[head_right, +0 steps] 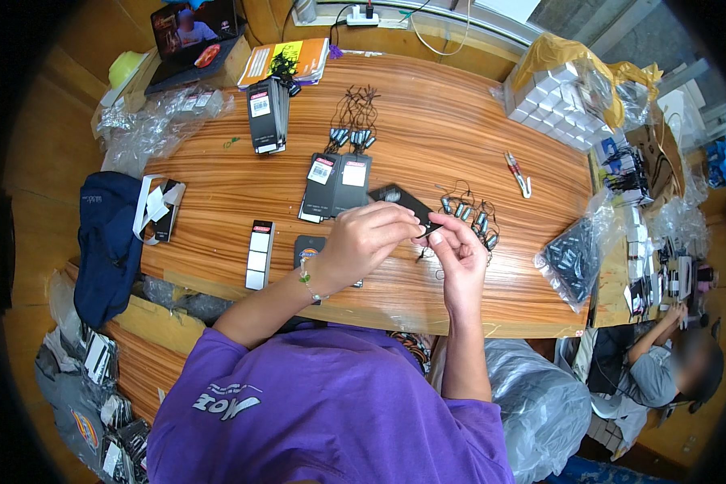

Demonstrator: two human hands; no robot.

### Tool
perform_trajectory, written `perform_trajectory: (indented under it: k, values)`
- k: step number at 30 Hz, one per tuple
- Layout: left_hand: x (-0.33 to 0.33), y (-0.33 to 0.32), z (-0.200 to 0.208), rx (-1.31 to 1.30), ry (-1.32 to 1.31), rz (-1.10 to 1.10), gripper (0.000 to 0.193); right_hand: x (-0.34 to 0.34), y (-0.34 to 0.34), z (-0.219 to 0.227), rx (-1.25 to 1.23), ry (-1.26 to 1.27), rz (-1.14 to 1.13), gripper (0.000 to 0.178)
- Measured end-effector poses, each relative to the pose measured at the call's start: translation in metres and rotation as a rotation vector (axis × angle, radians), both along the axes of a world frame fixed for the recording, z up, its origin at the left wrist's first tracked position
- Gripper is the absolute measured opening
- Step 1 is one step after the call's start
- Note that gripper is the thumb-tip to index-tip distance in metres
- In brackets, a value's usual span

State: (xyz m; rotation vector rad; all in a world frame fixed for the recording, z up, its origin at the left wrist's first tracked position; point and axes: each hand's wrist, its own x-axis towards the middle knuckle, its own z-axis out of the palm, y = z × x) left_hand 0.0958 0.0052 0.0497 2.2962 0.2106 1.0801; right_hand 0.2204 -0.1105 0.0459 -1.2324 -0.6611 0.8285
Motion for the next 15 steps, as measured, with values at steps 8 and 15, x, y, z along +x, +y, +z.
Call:
perform_trajectory:
  k: [8, 15]
  values:
    - [0.009, 0.004, -0.005, 0.332, -0.095, -0.036, 0.013, 0.002, 0.003, -0.010, 0.039, 0.312, -0.033, 0.004]
    - [0.005, 0.004, -0.004, 0.311, -0.041, -0.077, 0.013, 0.001, 0.009, -0.009, 0.033, 0.063, -0.229, 0.003]
